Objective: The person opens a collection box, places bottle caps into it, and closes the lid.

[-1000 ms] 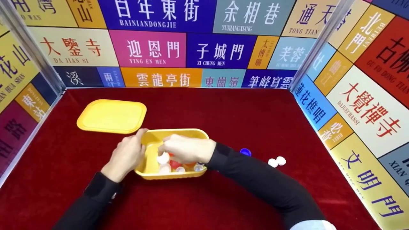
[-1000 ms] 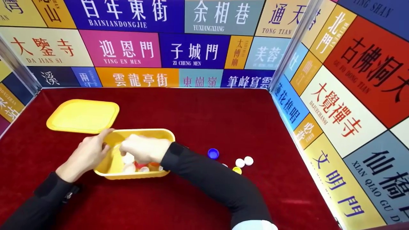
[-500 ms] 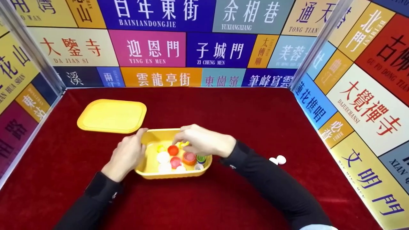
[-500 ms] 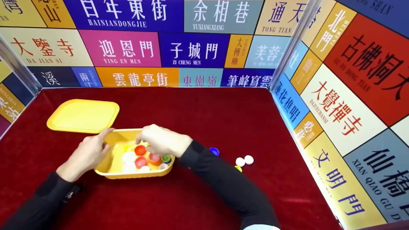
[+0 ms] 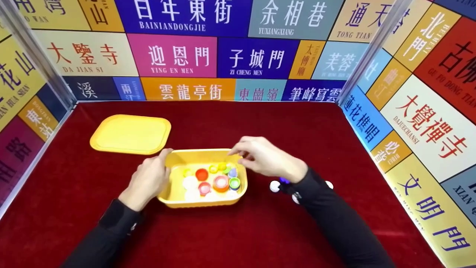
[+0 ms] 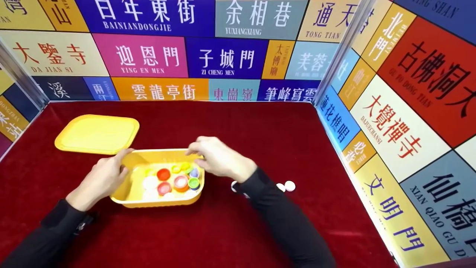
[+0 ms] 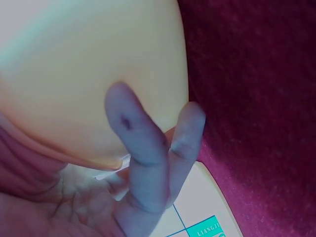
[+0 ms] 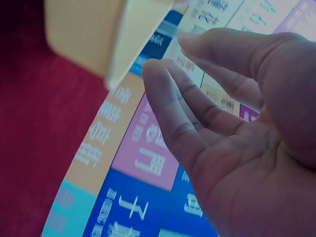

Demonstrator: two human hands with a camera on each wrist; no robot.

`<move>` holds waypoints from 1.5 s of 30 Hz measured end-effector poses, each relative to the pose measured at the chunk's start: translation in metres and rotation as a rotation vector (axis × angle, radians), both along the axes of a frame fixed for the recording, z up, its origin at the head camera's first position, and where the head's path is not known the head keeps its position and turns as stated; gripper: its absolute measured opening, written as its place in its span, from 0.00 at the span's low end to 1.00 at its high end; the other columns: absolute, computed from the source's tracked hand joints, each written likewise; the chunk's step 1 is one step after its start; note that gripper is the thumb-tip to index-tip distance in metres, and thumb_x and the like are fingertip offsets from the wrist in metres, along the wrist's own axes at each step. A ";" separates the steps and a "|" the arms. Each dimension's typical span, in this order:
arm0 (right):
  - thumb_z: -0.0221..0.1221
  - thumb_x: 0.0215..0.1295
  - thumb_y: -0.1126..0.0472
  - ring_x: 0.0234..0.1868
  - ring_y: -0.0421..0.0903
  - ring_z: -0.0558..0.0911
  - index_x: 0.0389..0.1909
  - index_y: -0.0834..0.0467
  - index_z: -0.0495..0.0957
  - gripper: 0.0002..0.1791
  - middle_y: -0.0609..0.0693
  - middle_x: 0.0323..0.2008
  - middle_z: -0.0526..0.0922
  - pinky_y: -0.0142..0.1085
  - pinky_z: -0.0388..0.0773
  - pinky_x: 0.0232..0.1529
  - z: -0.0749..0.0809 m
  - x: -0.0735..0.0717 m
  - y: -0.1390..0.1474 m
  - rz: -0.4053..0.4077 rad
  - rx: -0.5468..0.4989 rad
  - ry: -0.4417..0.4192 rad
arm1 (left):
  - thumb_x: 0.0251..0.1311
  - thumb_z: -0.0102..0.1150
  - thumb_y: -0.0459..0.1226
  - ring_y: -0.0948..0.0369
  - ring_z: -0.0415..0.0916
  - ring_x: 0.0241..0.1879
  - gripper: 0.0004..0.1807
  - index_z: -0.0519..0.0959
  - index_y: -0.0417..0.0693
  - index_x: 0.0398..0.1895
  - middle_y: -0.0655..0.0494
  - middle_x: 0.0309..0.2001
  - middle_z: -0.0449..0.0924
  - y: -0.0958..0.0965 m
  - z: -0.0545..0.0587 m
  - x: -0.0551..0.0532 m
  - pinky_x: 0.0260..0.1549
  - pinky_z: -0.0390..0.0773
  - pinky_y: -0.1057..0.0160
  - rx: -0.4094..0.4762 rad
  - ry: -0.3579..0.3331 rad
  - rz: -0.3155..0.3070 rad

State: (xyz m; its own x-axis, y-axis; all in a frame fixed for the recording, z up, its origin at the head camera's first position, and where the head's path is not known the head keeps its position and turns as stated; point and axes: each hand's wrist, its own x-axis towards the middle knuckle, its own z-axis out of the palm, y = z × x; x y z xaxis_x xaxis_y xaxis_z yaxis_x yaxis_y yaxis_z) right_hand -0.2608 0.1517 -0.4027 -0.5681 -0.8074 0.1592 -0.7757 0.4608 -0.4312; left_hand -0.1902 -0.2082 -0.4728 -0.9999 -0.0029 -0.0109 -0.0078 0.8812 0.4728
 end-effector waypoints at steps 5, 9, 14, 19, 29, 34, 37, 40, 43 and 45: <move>0.71 0.81 0.66 0.55 0.58 0.95 0.66 0.61 0.91 0.17 0.60 0.53 0.91 0.51 0.95 0.56 -0.008 -0.001 0.032 -0.080 -0.014 -0.028 | 0.87 0.54 0.34 0.35 0.91 0.54 0.31 0.69 0.50 0.89 0.30 0.71 0.86 0.000 0.000 0.000 0.37 0.88 0.42 0.001 0.002 -0.001; 0.71 0.82 0.63 0.53 0.57 0.93 0.67 0.59 0.91 0.17 0.57 0.52 0.91 0.51 0.94 0.56 -0.022 0.002 0.060 -0.142 0.029 -0.032 | 0.86 0.54 0.34 0.36 0.91 0.52 0.31 0.69 0.49 0.89 0.30 0.71 0.86 0.000 -0.001 0.000 0.35 0.87 0.44 0.001 0.007 -0.003; 0.73 0.81 0.60 0.53 0.57 0.88 0.68 0.57 0.91 0.19 0.58 0.56 0.91 0.48 0.86 0.56 -0.036 0.007 0.092 -0.194 0.107 -0.063 | 0.86 0.54 0.34 0.36 0.91 0.51 0.31 0.70 0.49 0.88 0.30 0.71 0.86 0.000 -0.001 0.000 0.35 0.87 0.44 -0.002 0.012 -0.004; 0.76 0.75 0.63 0.60 0.57 0.88 0.68 0.56 0.92 0.22 0.57 0.60 0.92 0.51 0.85 0.63 -0.044 0.011 0.117 -0.222 0.165 -0.095 | 0.86 0.54 0.34 0.35 0.91 0.52 0.31 0.70 0.48 0.88 0.30 0.70 0.87 0.000 -0.001 0.001 0.36 0.88 0.41 -0.006 0.018 -0.008; 0.78 0.69 0.68 0.48 0.51 0.88 0.63 0.57 0.93 0.22 0.57 0.51 0.87 0.41 0.88 0.51 -0.051 0.011 0.134 -0.269 0.227 -0.148 | 0.86 0.56 0.34 0.35 0.91 0.52 0.31 0.70 0.48 0.88 0.30 0.69 0.87 0.001 -0.001 0.002 0.37 0.88 0.41 -0.006 0.029 -0.011; 0.77 0.67 0.69 0.49 0.53 0.89 0.59 0.58 0.93 0.20 0.56 0.47 0.88 0.45 0.89 0.53 -0.051 0.010 0.132 -0.261 0.211 -0.100 | 0.87 0.56 0.34 0.36 0.91 0.53 0.31 0.69 0.49 0.88 0.31 0.72 0.85 0.001 0.000 0.002 0.37 0.87 0.44 -0.004 0.009 -0.010; 0.77 0.68 0.69 0.48 0.53 0.88 0.59 0.58 0.94 0.19 0.56 0.47 0.88 0.45 0.89 0.53 -0.049 0.008 0.131 -0.262 0.200 -0.086 | 0.87 0.55 0.34 0.36 0.91 0.55 0.31 0.69 0.49 0.89 0.31 0.73 0.85 0.001 0.000 0.002 0.37 0.88 0.43 -0.003 0.005 -0.008; 0.77 0.69 0.68 0.48 0.53 0.88 0.60 0.58 0.94 0.19 0.57 0.48 0.88 0.45 0.89 0.52 -0.045 0.005 0.127 -0.266 0.186 -0.079 | 0.87 0.54 0.34 0.35 0.91 0.55 0.31 0.69 0.48 0.88 0.31 0.72 0.86 0.001 0.000 0.002 0.38 0.89 0.41 -0.002 0.012 -0.008; 0.76 0.70 0.68 0.47 0.54 0.88 0.61 0.59 0.93 0.19 0.57 0.48 0.88 0.44 0.88 0.51 -0.041 0.003 0.122 -0.270 0.172 -0.066 | 0.87 0.54 0.34 0.35 0.91 0.54 0.31 0.69 0.48 0.89 0.30 0.71 0.86 0.000 0.000 0.001 0.37 0.89 0.42 -0.002 0.013 -0.011; 0.76 0.70 0.68 0.47 0.54 0.88 0.61 0.59 0.93 0.20 0.57 0.47 0.88 0.42 0.87 0.50 -0.038 0.000 0.116 -0.264 0.159 -0.054 | 0.86 0.54 0.34 0.36 0.91 0.52 0.31 0.69 0.48 0.88 0.30 0.70 0.86 0.000 0.000 0.001 0.36 0.89 0.42 -0.002 0.014 -0.010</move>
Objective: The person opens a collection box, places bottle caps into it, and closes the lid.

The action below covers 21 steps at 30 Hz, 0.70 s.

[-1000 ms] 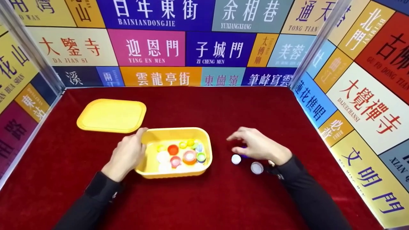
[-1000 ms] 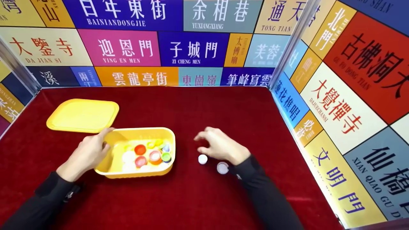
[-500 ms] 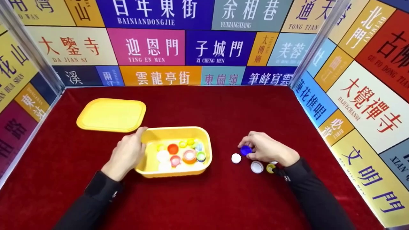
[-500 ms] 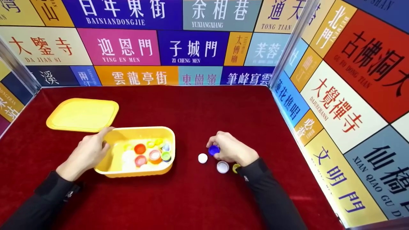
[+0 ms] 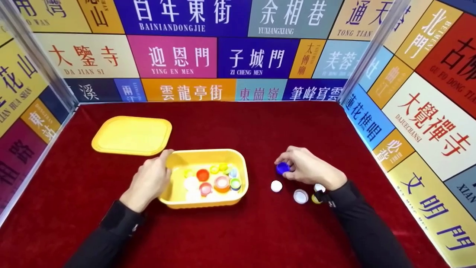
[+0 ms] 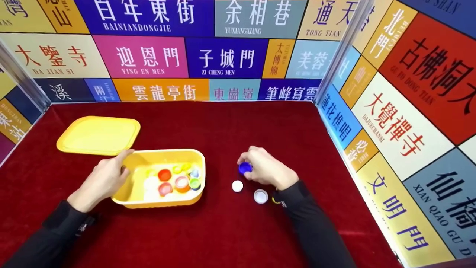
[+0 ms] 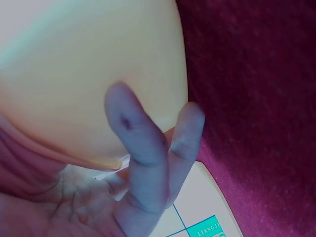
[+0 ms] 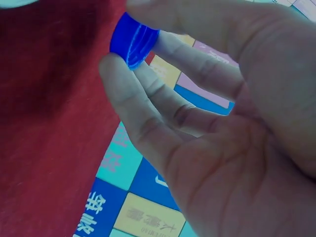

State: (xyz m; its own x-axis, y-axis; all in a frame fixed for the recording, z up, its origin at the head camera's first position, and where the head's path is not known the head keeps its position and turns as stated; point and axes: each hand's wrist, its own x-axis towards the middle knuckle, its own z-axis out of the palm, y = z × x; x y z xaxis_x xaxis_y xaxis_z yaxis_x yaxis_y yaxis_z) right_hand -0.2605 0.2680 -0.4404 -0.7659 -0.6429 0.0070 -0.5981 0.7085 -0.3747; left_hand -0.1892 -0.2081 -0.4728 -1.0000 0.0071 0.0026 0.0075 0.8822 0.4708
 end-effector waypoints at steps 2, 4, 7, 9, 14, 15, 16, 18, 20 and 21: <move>0.76 0.70 0.68 0.46 0.55 0.88 0.62 0.60 0.93 0.20 0.57 0.47 0.87 0.41 0.86 0.50 0.003 -0.002 -0.007 0.007 -0.011 0.009 | 0.86 0.54 0.34 0.37 0.91 0.51 0.31 0.69 0.48 0.88 0.30 0.70 0.87 0.000 -0.001 0.000 0.36 0.88 0.43 0.001 0.000 0.001; 0.76 0.71 0.67 0.46 0.55 0.88 0.63 0.60 0.93 0.20 0.58 0.48 0.87 0.41 0.86 0.50 0.007 -0.004 -0.015 0.011 -0.025 0.015 | 0.86 0.54 0.34 0.37 0.91 0.49 0.31 0.69 0.48 0.88 0.30 0.70 0.87 0.000 -0.001 0.001 0.35 0.87 0.44 0.004 0.003 0.002; 0.76 0.73 0.66 0.47 0.55 0.89 0.64 0.60 0.92 0.20 0.59 0.50 0.87 0.42 0.88 0.51 0.014 -0.006 -0.029 0.023 -0.042 0.029 | 0.85 0.54 0.34 0.38 0.90 0.48 0.31 0.70 0.49 0.88 0.31 0.70 0.87 0.000 0.000 0.001 0.34 0.87 0.45 0.002 0.006 0.001; 0.76 0.73 0.66 0.47 0.56 0.90 0.64 0.60 0.92 0.20 0.60 0.50 0.87 0.44 0.90 0.51 0.019 -0.007 -0.038 0.038 -0.048 0.044 | 0.85 0.54 0.34 0.38 0.90 0.48 0.31 0.69 0.49 0.88 0.31 0.69 0.87 0.000 0.000 0.001 0.34 0.86 0.45 -0.002 0.003 0.000; 0.77 0.73 0.66 0.48 0.57 0.90 0.65 0.58 0.92 0.20 0.61 0.52 0.87 0.47 0.92 0.53 0.033 -0.010 -0.064 0.084 -0.063 0.069 | 0.87 0.55 0.34 0.35 0.91 0.53 0.31 0.68 0.49 0.89 0.31 0.71 0.86 0.000 0.002 0.000 0.37 0.88 0.43 -0.009 -0.007 -0.002; 0.76 0.73 0.66 0.48 0.57 0.90 0.65 0.59 0.92 0.20 0.61 0.52 0.86 0.47 0.92 0.53 0.035 -0.010 -0.070 0.094 -0.065 0.069 | 0.87 0.55 0.34 0.35 0.91 0.54 0.31 0.68 0.49 0.89 0.31 0.71 0.86 0.000 0.002 0.000 0.37 0.88 0.42 -0.009 -0.009 -0.002; 0.76 0.74 0.66 0.48 0.57 0.91 0.65 0.59 0.92 0.21 0.61 0.52 0.86 0.48 0.93 0.53 0.038 -0.011 -0.076 0.105 -0.066 0.068 | 0.87 0.54 0.34 0.35 0.91 0.54 0.31 0.68 0.49 0.89 0.31 0.72 0.86 0.000 0.001 0.000 0.38 0.89 0.42 -0.008 -0.010 -0.002; 0.76 0.74 0.65 0.48 0.56 0.91 0.66 0.59 0.91 0.21 0.61 0.52 0.86 0.47 0.93 0.54 0.042 -0.012 -0.089 0.129 -0.067 0.063 | 0.87 0.54 0.34 0.34 0.91 0.55 0.31 0.68 0.49 0.89 0.31 0.72 0.86 0.000 0.001 0.001 0.38 0.89 0.41 -0.010 -0.012 -0.001; 0.75 0.75 0.64 0.49 0.57 0.90 0.66 0.60 0.91 0.20 0.61 0.52 0.86 0.47 0.93 0.55 0.045 -0.014 -0.102 0.158 -0.062 0.064 | 0.87 0.54 0.34 0.35 0.91 0.55 0.31 0.68 0.49 0.89 0.31 0.71 0.86 -0.001 0.000 0.001 0.38 0.89 0.41 -0.007 -0.013 0.000; 0.75 0.76 0.64 0.50 0.57 0.90 0.66 0.60 0.91 0.20 0.61 0.52 0.86 0.47 0.93 0.55 0.047 -0.014 -0.109 0.171 -0.058 0.060 | 0.87 0.54 0.34 0.35 0.91 0.55 0.31 0.68 0.49 0.89 0.31 0.71 0.86 -0.001 0.000 0.001 0.38 0.89 0.41 -0.005 -0.013 0.001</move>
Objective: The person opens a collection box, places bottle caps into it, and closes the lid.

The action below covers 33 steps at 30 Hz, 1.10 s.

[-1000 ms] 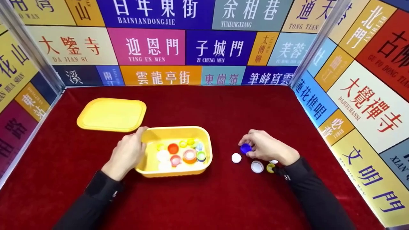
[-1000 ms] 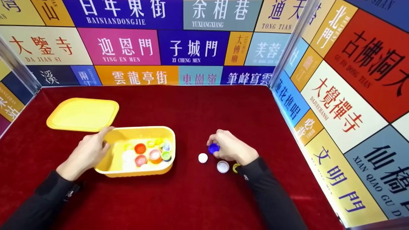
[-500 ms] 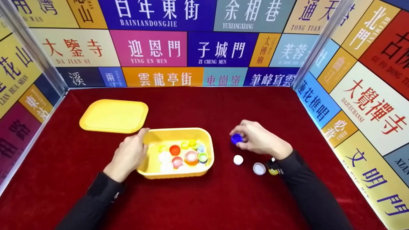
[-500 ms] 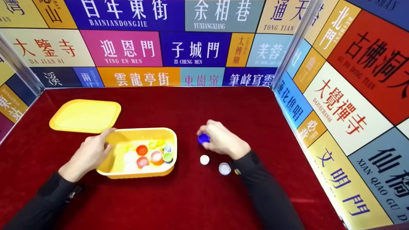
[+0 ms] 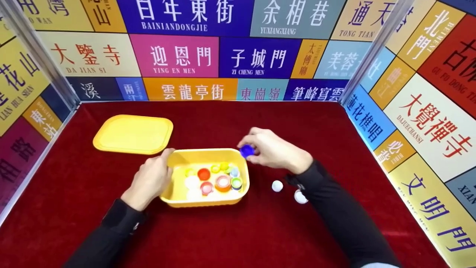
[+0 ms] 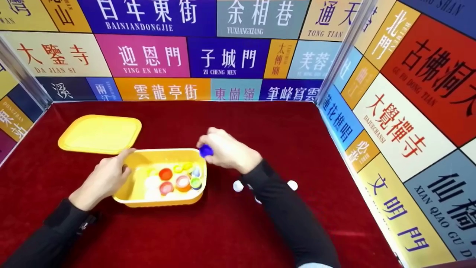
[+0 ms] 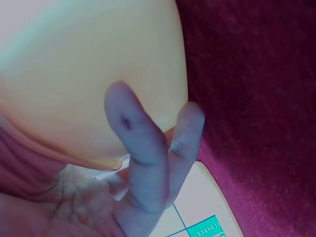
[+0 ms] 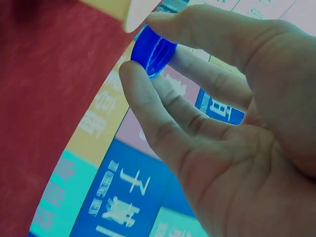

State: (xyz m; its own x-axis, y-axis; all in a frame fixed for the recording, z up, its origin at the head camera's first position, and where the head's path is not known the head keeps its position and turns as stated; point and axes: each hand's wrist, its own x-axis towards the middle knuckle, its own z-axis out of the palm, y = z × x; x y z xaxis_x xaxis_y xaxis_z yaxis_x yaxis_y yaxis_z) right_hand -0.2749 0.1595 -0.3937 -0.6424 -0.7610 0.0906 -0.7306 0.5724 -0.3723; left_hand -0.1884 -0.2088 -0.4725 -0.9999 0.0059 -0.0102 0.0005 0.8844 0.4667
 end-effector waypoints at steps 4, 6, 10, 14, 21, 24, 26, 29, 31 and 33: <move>0.74 0.77 0.64 0.52 0.58 0.88 0.65 0.61 0.91 0.19 0.61 0.53 0.87 0.48 0.91 0.57 0.001 -0.002 -0.024 0.057 0.027 0.010 | 0.86 0.54 0.34 0.35 0.91 0.55 0.31 0.68 0.49 0.89 0.31 0.71 0.86 0.001 -0.001 0.000 0.38 0.89 0.41 0.004 0.002 0.000; 0.74 0.76 0.65 0.52 0.57 0.87 0.65 0.61 0.91 0.19 0.62 0.53 0.88 0.48 0.90 0.58 0.001 -0.003 -0.036 0.091 0.042 0.022 | 0.86 0.53 0.34 0.35 0.91 0.54 0.31 0.69 0.50 0.89 0.31 0.71 0.86 0.001 -0.001 -0.001 0.37 0.88 0.41 0.005 0.002 0.002; 0.75 0.73 0.65 0.53 0.57 0.86 0.61 0.61 0.92 0.18 0.62 0.53 0.89 0.49 0.90 0.58 -0.001 -0.005 -0.060 0.158 0.076 0.061 | 0.86 0.53 0.34 0.36 0.91 0.52 0.32 0.69 0.50 0.89 0.31 0.71 0.86 0.001 -0.002 -0.001 0.35 0.87 0.44 0.011 0.005 0.001; 0.75 0.74 0.64 0.53 0.56 0.86 0.58 0.61 0.92 0.15 0.61 0.51 0.90 0.48 0.89 0.57 -0.003 -0.004 -0.086 0.208 0.126 0.073 | 0.85 0.54 0.33 0.36 0.91 0.50 0.32 0.69 0.49 0.89 0.30 0.68 0.87 0.001 -0.001 -0.001 0.34 0.87 0.44 0.008 0.018 -0.007; 0.75 0.77 0.64 0.54 0.56 0.86 0.56 0.60 0.93 0.11 0.59 0.50 0.90 0.46 0.87 0.59 -0.011 0.004 -0.136 0.260 0.256 0.072 | 0.85 0.55 0.34 0.31 0.91 0.55 0.32 0.69 0.50 0.88 0.29 0.70 0.86 0.000 -0.001 0.000 0.40 0.90 0.35 0.000 0.014 0.003; 0.74 0.76 0.65 0.53 0.55 0.87 0.54 0.60 0.93 0.10 0.58 0.49 0.92 0.45 0.87 0.59 -0.014 0.011 -0.155 0.295 0.311 0.086 | 0.85 0.56 0.34 0.30 0.91 0.56 0.31 0.70 0.49 0.88 0.29 0.70 0.87 0.000 -0.001 0.000 0.41 0.91 0.33 0.000 0.021 -0.002; 0.73 0.76 0.66 0.50 0.52 0.87 0.54 0.60 0.92 0.09 0.56 0.48 0.93 0.41 0.86 0.56 -0.016 0.014 -0.165 0.315 0.333 0.082 | 0.85 0.56 0.34 0.29 0.91 0.55 0.31 0.70 0.48 0.88 0.29 0.69 0.87 -0.001 0.000 0.000 0.41 0.91 0.32 0.002 0.027 -0.008; 0.73 0.77 0.65 0.50 0.49 0.88 0.57 0.60 0.91 0.11 0.54 0.51 0.94 0.38 0.87 0.56 -0.018 0.016 -0.175 0.341 0.341 0.064 | 0.85 0.57 0.34 0.30 0.91 0.54 0.31 0.71 0.48 0.87 0.30 0.67 0.88 -0.001 0.000 0.000 0.40 0.90 0.32 0.008 0.030 -0.011; 0.75 0.77 0.64 0.53 0.48 0.90 0.61 0.61 0.90 0.15 0.53 0.55 0.95 0.37 0.88 0.59 -0.020 0.016 -0.177 0.352 0.338 0.063 | 0.85 0.57 0.34 0.32 0.91 0.52 0.31 0.71 0.48 0.87 0.30 0.66 0.89 0.000 0.000 -0.001 0.38 0.90 0.35 0.009 0.025 -0.015; 0.76 0.77 0.62 0.59 0.51 0.91 0.64 0.62 0.90 0.19 0.54 0.60 0.95 0.39 0.89 0.64 -0.019 0.016 -0.177 0.364 0.327 0.064 | 0.85 0.57 0.34 0.34 0.91 0.49 0.31 0.71 0.48 0.87 0.31 0.65 0.89 -0.001 0.000 -0.001 0.35 0.89 0.38 0.008 0.021 -0.016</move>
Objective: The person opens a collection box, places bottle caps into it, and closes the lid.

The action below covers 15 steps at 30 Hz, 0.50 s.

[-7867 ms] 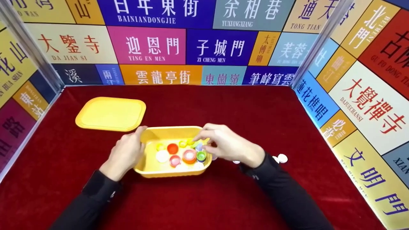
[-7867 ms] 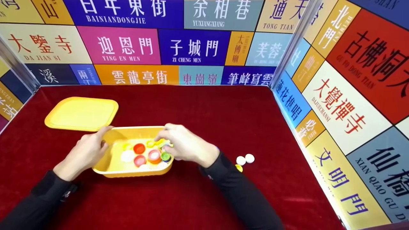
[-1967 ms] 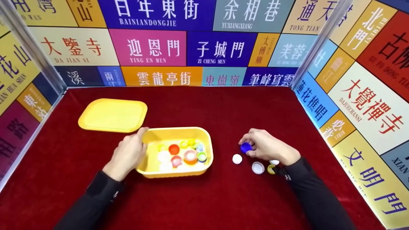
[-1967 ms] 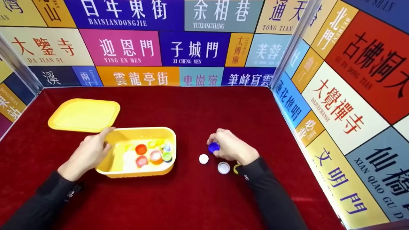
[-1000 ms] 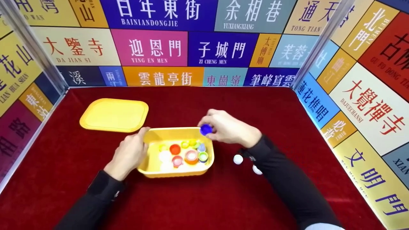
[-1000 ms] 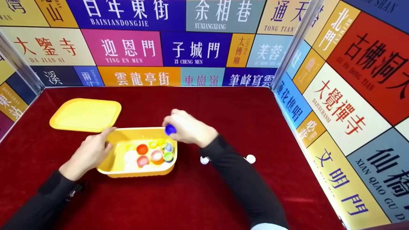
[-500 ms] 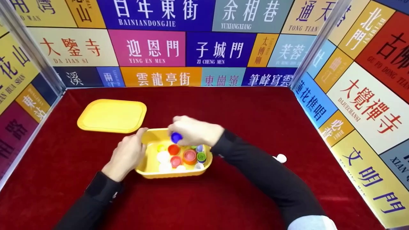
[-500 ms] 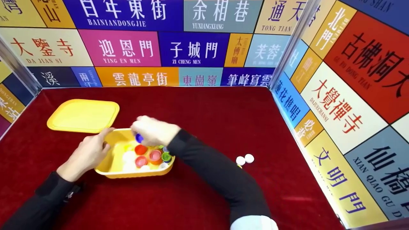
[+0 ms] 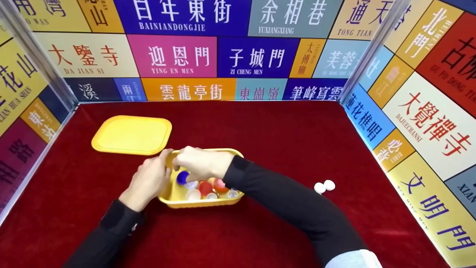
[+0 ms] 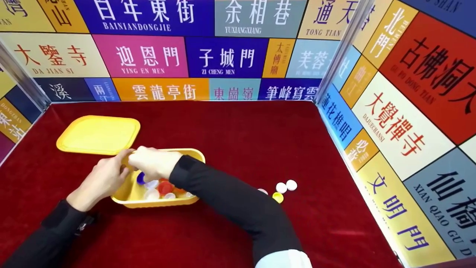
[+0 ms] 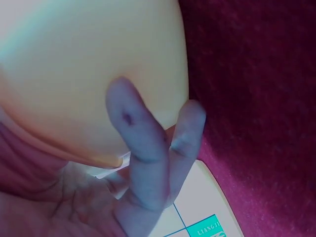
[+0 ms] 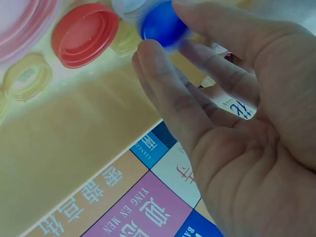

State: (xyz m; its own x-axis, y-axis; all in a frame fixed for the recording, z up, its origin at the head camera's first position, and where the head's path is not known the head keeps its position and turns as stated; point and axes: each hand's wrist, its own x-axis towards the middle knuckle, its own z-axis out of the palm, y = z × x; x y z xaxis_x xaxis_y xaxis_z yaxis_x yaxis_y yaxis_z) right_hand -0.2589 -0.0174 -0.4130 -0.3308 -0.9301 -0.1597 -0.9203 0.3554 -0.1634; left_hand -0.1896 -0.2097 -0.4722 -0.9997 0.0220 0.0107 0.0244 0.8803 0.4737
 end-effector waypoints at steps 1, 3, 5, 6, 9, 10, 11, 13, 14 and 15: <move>0.76 0.78 0.61 0.61 0.51 0.91 0.66 0.62 0.89 0.20 0.54 0.61 0.95 0.40 0.89 0.66 0.000 -0.001 0.001 0.004 -0.004 -0.001 | 0.85 0.57 0.34 0.35 0.91 0.48 0.31 0.71 0.48 0.87 0.31 0.64 0.89 0.000 0.000 0.000 0.34 0.88 0.40 0.000 0.000 -0.001; 0.76 0.78 0.61 0.64 0.52 0.91 0.67 0.62 0.89 0.22 0.55 0.63 0.94 0.41 0.88 0.69 0.001 -0.002 0.005 -0.001 -0.016 -0.010 | 0.85 0.57 0.34 0.35 0.91 0.47 0.31 0.71 0.47 0.87 0.30 0.64 0.89 0.000 -0.001 -0.001 0.32 0.88 0.42 -0.001 -0.001 -0.003; 0.76 0.78 0.61 0.66 0.53 0.90 0.68 0.62 0.89 0.22 0.55 0.64 0.94 0.42 0.87 0.71 0.002 -0.002 0.010 -0.009 -0.024 -0.022 | 0.85 0.56 0.34 0.34 0.92 0.48 0.31 0.70 0.47 0.87 0.30 0.65 0.89 0.000 -0.002 -0.001 0.33 0.89 0.41 -0.002 -0.004 0.001; 0.76 0.78 0.61 0.67 0.54 0.90 0.68 0.62 0.88 0.22 0.55 0.64 0.94 0.43 0.87 0.72 0.003 -0.003 0.013 -0.014 -0.027 -0.025 | 0.85 0.56 0.34 0.33 0.92 0.49 0.31 0.70 0.47 0.88 0.30 0.66 0.89 0.000 -0.002 -0.001 0.33 0.89 0.41 -0.004 -0.005 0.004; 0.75 0.79 0.61 0.68 0.55 0.89 0.69 0.62 0.89 0.22 0.56 0.64 0.94 0.44 0.86 0.73 0.005 -0.004 0.020 -0.029 -0.041 -0.021 | 0.86 0.56 0.35 0.32 0.92 0.50 0.31 0.69 0.47 0.88 0.29 0.68 0.88 0.000 -0.002 -0.002 0.35 0.90 0.40 -0.011 -0.009 0.008; 0.75 0.79 0.61 0.67 0.56 0.88 0.68 0.62 0.89 0.22 0.56 0.64 0.94 0.45 0.86 0.73 0.006 -0.004 0.022 -0.034 -0.047 -0.023 | 0.86 0.56 0.35 0.33 0.92 0.50 0.31 0.69 0.47 0.88 0.29 0.68 0.87 0.000 -0.001 -0.002 0.35 0.90 0.40 -0.013 -0.011 0.009; 0.75 0.79 0.61 0.66 0.56 0.88 0.68 0.62 0.89 0.21 0.57 0.63 0.94 0.45 0.86 0.72 0.006 -0.005 0.024 -0.040 -0.052 -0.026 | 0.85 0.56 0.35 0.33 0.92 0.50 0.31 0.69 0.47 0.88 0.29 0.68 0.87 0.000 -0.001 -0.002 0.35 0.89 0.40 -0.014 -0.012 0.010; 0.74 0.79 0.62 0.63 0.56 0.88 0.67 0.63 0.89 0.21 0.60 0.61 0.94 0.45 0.87 0.69 0.007 -0.005 0.028 -0.054 -0.069 -0.044 | 0.85 0.56 0.35 0.33 0.92 0.50 0.31 0.69 0.47 0.88 0.29 0.68 0.87 0.001 -0.001 -0.002 0.35 0.89 0.41 -0.016 -0.011 0.010; 0.74 0.79 0.62 0.62 0.56 0.88 0.67 0.63 0.89 0.20 0.61 0.60 0.93 0.45 0.88 0.68 0.007 -0.005 0.030 -0.061 -0.075 -0.046 | 0.85 0.56 0.35 0.33 0.92 0.50 0.31 0.70 0.46 0.88 0.29 0.68 0.87 0.001 -0.001 -0.002 0.35 0.89 0.41 -0.016 -0.010 0.009; 0.75 0.79 0.61 0.60 0.56 0.88 0.67 0.63 0.89 0.20 0.61 0.59 0.93 0.45 0.88 0.66 0.007 -0.006 0.032 -0.067 -0.082 -0.047 | 0.85 0.56 0.35 0.33 0.92 0.50 0.31 0.70 0.46 0.88 0.29 0.68 0.88 0.001 -0.001 -0.002 0.35 0.89 0.41 -0.015 -0.009 0.009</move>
State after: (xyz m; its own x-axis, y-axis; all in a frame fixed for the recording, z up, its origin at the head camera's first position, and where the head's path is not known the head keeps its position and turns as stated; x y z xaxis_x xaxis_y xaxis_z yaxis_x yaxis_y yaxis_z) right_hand -0.2646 0.0145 -0.4064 -0.3871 -0.9165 -0.1009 -0.8855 0.4001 -0.2364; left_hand -0.1920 -0.2087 -0.4735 -0.9999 0.0132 0.0011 0.0122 0.8875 0.4607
